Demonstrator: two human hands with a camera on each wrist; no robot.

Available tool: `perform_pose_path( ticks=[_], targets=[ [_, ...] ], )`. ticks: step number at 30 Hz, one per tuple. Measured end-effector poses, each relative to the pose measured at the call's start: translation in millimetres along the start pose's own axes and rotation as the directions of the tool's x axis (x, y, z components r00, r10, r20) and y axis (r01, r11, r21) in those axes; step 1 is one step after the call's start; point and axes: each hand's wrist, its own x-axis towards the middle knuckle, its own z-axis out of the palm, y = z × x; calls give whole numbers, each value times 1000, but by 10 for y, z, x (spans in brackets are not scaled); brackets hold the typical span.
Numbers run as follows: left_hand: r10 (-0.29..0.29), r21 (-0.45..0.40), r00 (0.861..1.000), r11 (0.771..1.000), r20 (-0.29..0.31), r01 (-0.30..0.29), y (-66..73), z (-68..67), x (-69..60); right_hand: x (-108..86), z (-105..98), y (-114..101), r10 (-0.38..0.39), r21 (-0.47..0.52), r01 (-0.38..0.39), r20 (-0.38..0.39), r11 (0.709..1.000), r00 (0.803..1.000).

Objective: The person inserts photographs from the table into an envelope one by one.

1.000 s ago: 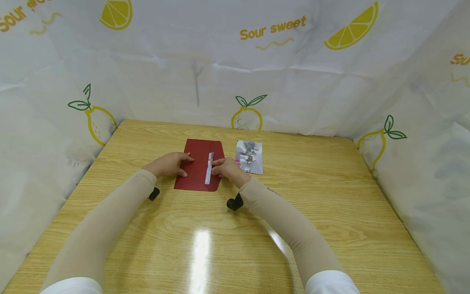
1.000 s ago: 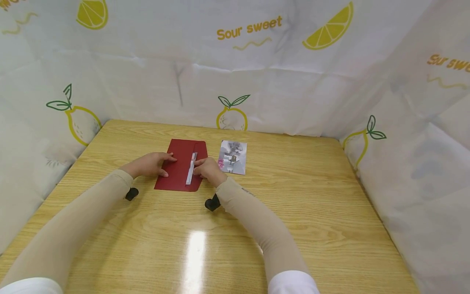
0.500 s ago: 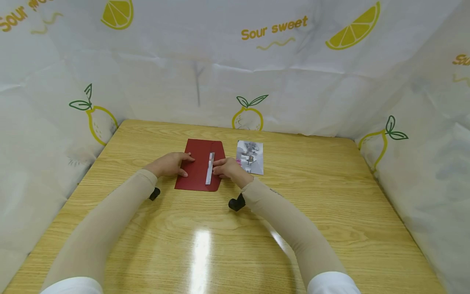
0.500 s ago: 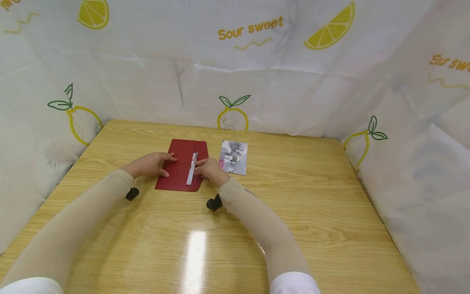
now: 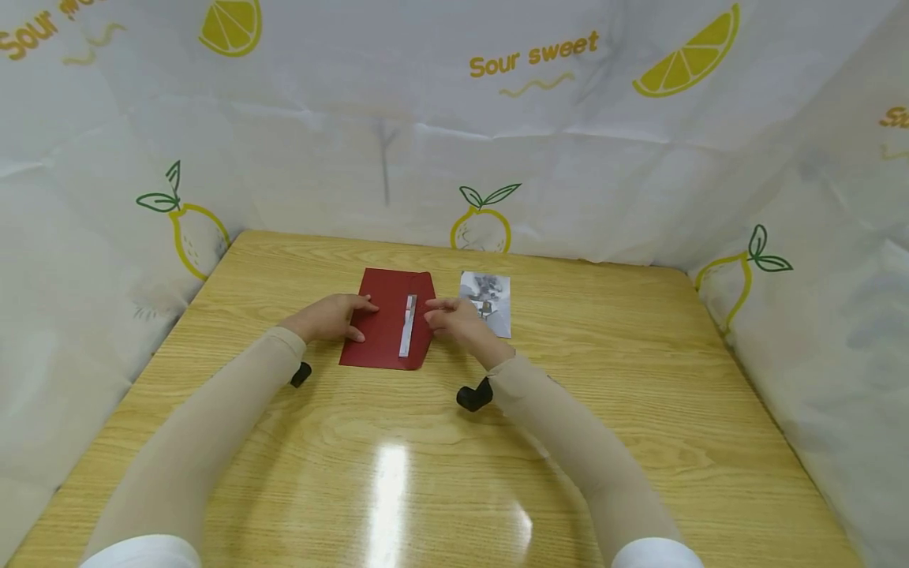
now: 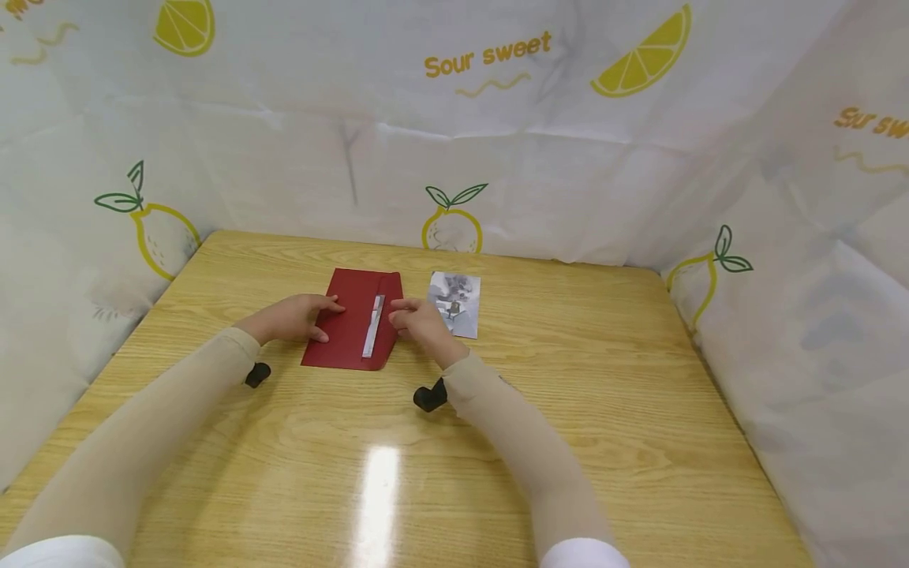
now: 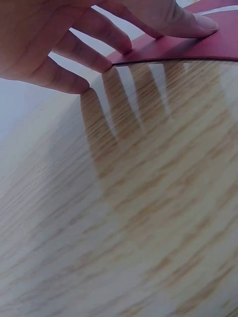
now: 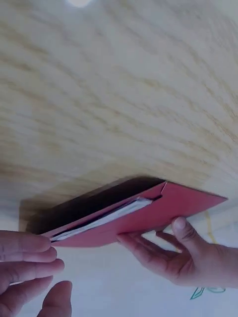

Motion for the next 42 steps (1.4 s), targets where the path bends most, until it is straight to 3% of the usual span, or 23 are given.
perform_pose_path(
  ticks=[4,9,15,20,30,38,42],
  targets=[
    [-7,-9,1000,1000,4,7,5,-3,1,-87,-228,-25,-92,15,93,-10,996,996],
    [-10,-16,1000,1000,13,11,3,-12,-1,-211,-582,-17,-142,52,143,-30,988,989],
    [2,-8,1000,1000,12,-2,3,-17,-12,-280,-963,103,-100,87,109,-100,990,990],
    [3,-16,1000,1000,13,-3,12,-19,-18,-299,-1167,205,-45,51,53,-142,997,989],
    [1,-28,1000,1000,23,0,12,-13,-18,-198,-1256,337,103,-81,-119,-177,990,979],
    [0,-31,1000,1000,15,0,-19,-9,-12,-113,-1162,333,92,-269,-155,-234,950,968],
    [3,-42,1000,999,16,-3,-32,0,-5,-59,-1127,327,70,-371,-167,-259,914,963]
  ],
)
